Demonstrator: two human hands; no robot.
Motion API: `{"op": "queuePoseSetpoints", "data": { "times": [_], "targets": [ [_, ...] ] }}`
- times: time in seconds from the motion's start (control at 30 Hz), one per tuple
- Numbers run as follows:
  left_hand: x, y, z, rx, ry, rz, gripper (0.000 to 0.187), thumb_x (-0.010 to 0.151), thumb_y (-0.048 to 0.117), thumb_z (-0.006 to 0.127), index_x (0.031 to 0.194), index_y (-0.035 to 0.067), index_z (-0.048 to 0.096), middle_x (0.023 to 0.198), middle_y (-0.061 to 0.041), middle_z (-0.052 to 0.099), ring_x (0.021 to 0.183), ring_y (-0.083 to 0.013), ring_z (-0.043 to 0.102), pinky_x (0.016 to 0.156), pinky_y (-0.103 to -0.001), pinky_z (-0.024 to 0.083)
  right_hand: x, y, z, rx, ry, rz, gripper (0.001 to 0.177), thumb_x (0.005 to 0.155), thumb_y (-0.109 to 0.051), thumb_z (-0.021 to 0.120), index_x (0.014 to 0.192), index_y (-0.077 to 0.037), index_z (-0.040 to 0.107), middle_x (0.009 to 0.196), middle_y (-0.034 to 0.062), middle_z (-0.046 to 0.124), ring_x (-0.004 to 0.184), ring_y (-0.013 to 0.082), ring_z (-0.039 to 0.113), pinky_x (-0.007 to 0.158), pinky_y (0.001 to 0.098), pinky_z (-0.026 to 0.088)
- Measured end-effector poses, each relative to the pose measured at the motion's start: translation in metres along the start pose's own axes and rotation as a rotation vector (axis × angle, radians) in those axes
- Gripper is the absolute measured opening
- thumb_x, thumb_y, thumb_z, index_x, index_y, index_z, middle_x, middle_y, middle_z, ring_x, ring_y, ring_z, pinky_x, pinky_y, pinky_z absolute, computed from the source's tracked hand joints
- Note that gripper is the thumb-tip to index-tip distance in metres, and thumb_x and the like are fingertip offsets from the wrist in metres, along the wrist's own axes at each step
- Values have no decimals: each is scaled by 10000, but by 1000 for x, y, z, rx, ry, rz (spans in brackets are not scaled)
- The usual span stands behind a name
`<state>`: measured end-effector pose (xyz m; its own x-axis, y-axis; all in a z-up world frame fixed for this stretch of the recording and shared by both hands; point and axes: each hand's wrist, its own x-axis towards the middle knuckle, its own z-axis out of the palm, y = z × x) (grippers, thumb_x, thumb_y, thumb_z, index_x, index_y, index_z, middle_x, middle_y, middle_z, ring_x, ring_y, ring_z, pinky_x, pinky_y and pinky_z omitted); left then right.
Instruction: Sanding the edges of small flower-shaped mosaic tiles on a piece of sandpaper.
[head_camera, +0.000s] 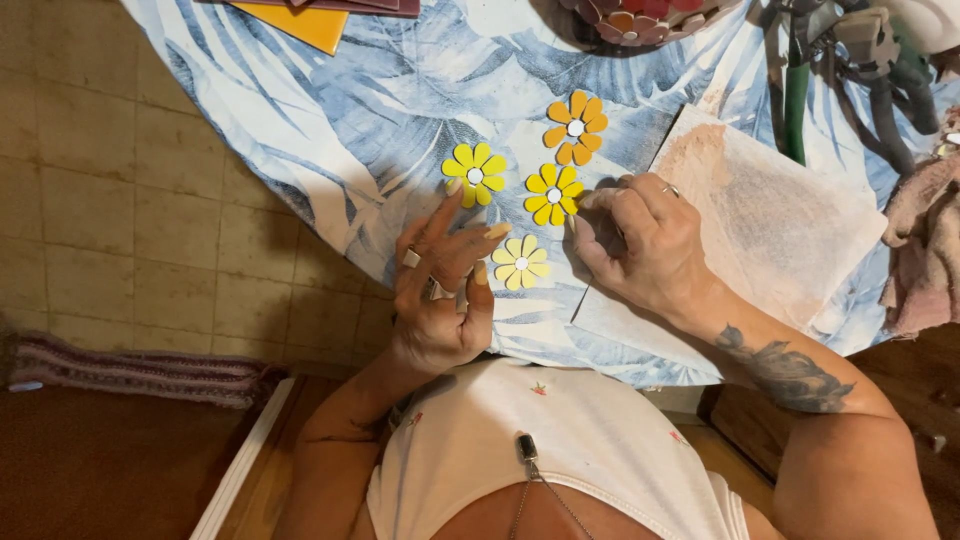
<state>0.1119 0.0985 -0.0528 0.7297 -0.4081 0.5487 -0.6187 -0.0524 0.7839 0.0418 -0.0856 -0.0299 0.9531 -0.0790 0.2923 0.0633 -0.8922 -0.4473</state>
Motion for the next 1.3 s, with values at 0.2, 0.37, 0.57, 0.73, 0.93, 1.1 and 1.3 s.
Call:
{"op": "queuePoseSetpoints", "data": {
  "times": [0.2, 0.37, 0.57, 0.73, 0.93, 1.1, 1.3],
  "targets": [
    [0, 0, 0, -4, -6, -2, 220, 827, 69, 427, 986, 43, 578, 912, -85, 616, 1059, -381, 507, 858, -429, 364, -2, 2, -1, 10, -8, 22, 127, 712, -69, 669, 766, 9, 584, 640, 116, 491, 558, 227, 531, 460, 273, 433],
    [1, 1, -1, 9, -7, 3, 227, 818, 58, 429, 988, 40, 578, 917, -89, 616, 1061, -380, 504, 851, -430, 369, 0, 0, -2, -17, -4, 0, 127, 704, -63, 670, 766, 9, 585, 617, 100, 472, 543, 224, 524, 472, 273, 437],
    [1, 4, 0, 34, 15, 61, 207, 806, 54, 437, 952, 32, 583, 890, -92, 621, 1062, -368, 497, 874, -440, 358, -11, -2, -14, -15, 35, 4, 136, 730, -87, 663, 782, 0, 574, 598, 84, 433, 533, 226, 495, 481, 284, 433],
    [6, 28, 4, 64, -16, 158, 218, 751, 47, 459, 926, 28, 587, 876, -68, 613, 925, -296, 586, 862, -390, 405, -30, -5, -32, -27, 82, -8, 134, 741, -66, 653, 774, 12, 549, 565, 73, 373, 488, 230, 446, 465, 299, 413],
    [-4, 60, 26, -193, -90, 108, 238, 716, -30, 449, 893, -3, 607, 828, -84, 599, 761, -292, 625, 752, -381, 488, -56, -6, -46, -25, 223, -44, 146, 718, -53, 682, 753, 14, 557, 536, 70, 363, 458, 236, 428, 446, 309, 399],
    [10, 107, 37, -414, -543, -364, 248, 863, 216, 381, 907, 88, 589, 599, -43, 615, 538, -208, 609, 579, -293, 491, -80, -19, -67, 3, 417, -70, 142, 730, -83, 670, 727, 21, 574, 495, 59, 332, 426, 236, 392, 456, 332, 396],
    [5, 113, 79, -665, -634, -506, 398, 907, 266, 317, 772, -6, 575, 542, -111, 585, 551, -135, 553, 541, -330, 473, -106, -26, -67, 85, 632, -16, 128, 695, -69, 686, 702, 15, 590, 521, 63, 426, 437, 217, 430, 456, 318, 398]
  ]
}}
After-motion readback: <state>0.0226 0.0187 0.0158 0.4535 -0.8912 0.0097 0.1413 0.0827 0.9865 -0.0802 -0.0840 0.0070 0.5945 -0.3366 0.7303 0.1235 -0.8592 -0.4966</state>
